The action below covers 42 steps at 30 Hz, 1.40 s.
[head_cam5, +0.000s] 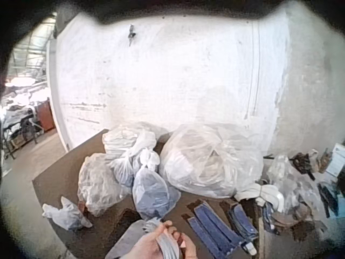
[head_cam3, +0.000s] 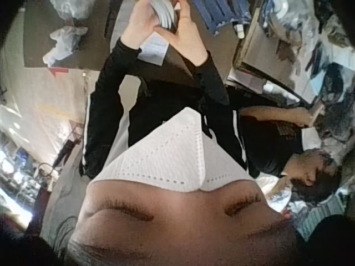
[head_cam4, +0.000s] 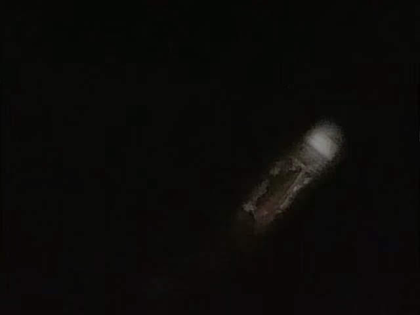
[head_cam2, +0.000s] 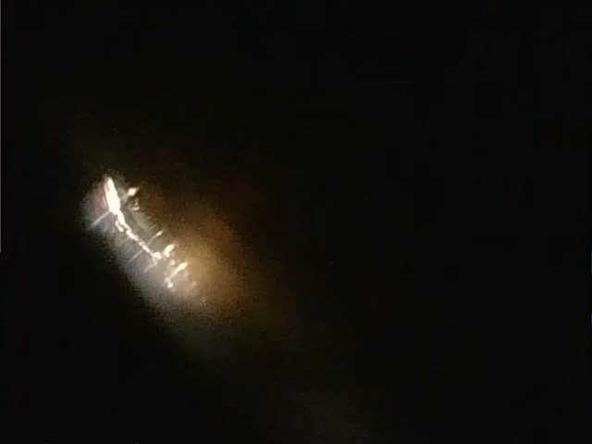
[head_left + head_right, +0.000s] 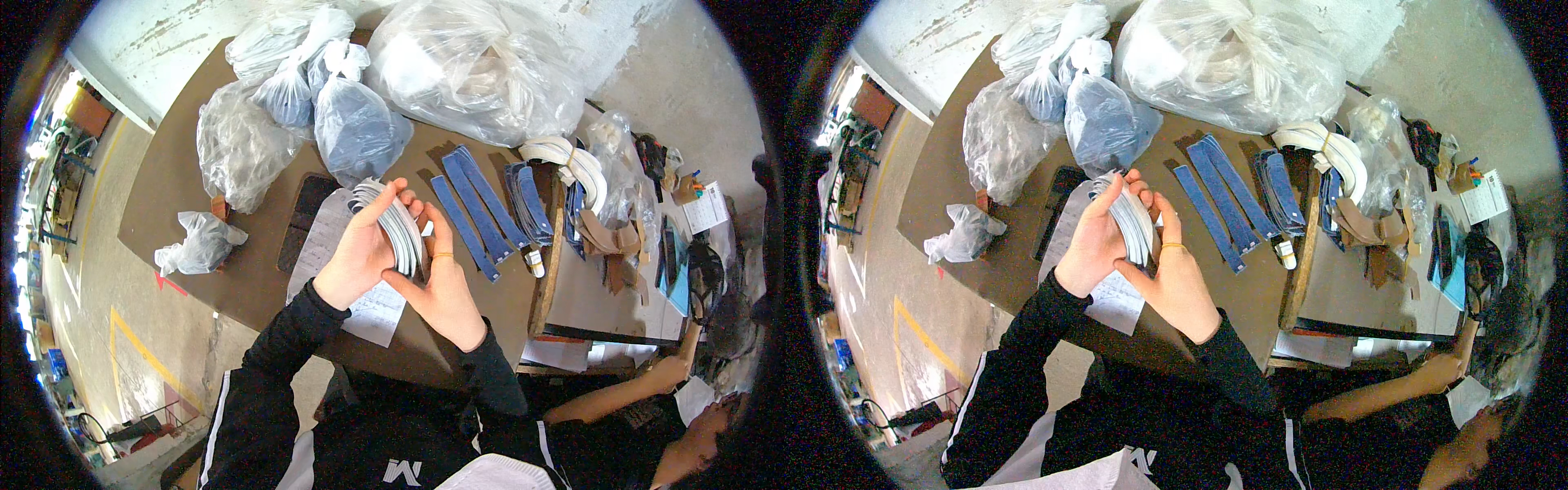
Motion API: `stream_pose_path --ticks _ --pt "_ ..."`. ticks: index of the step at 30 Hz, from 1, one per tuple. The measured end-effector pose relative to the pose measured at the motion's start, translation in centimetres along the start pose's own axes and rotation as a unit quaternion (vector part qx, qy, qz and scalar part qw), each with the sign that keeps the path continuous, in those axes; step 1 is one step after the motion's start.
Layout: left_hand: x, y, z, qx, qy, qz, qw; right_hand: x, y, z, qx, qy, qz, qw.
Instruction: The person unpacks blue and white curved fabric pieces from a plastic bag, separates them by color, and stacks them on a table. The person repeatedly picks up, aligns, and places the pieces into neat piles while another person works nearby.
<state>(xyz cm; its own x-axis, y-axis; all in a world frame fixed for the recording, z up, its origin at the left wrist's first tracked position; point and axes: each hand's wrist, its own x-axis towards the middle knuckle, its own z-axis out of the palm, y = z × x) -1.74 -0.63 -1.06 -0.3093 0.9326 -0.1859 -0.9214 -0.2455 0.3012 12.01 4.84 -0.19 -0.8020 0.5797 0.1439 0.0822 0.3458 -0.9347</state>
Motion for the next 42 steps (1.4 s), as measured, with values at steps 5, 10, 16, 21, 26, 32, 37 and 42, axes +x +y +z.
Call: stream_pose_path --ticks 5,10,16,21,26,32,37,42 --pt "0.0 1.2 0.2 0.074 -0.055 -0.059 0.994 -0.3 0.8 -0.1 0.231 0.042 0.051 0.971" --pt "0.2 0.9 -0.5 0.165 0.009 -0.011 0.986 0.0 0.0 -1.1 0.275 0.005 0.107 0.955" --pt "0.5 0.3 -0.5 0.190 0.056 -0.033 0.980 -0.3 0.0 -0.1 0.216 -0.013 0.145 0.965" --pt "-0.5 -0.8 0.9 0.256 0.103 -0.003 0.961 -0.4 0.1 0.5 0.013 0.026 0.104 0.994" --pt "-0.2 0.1 0.4 0.257 0.068 -0.015 0.964 0.0 -0.4 -0.7 0.039 0.125 0.067 0.989" --pt "-0.6 -1.4 0.3 0.287 -0.030 -0.100 0.952 0.7 0.9 -3.6 0.214 0.163 0.069 0.961" --pt "-0.7 -2.7 -0.6 0.331 -0.040 -0.118 0.935 0.6 0.1 -4.4 0.251 0.115 0.120 0.954" --pt "-0.8 -2.5 0.2 0.354 -0.050 -0.086 0.930 0.6 0.5 -4.9 0.223 0.095 0.114 0.964"
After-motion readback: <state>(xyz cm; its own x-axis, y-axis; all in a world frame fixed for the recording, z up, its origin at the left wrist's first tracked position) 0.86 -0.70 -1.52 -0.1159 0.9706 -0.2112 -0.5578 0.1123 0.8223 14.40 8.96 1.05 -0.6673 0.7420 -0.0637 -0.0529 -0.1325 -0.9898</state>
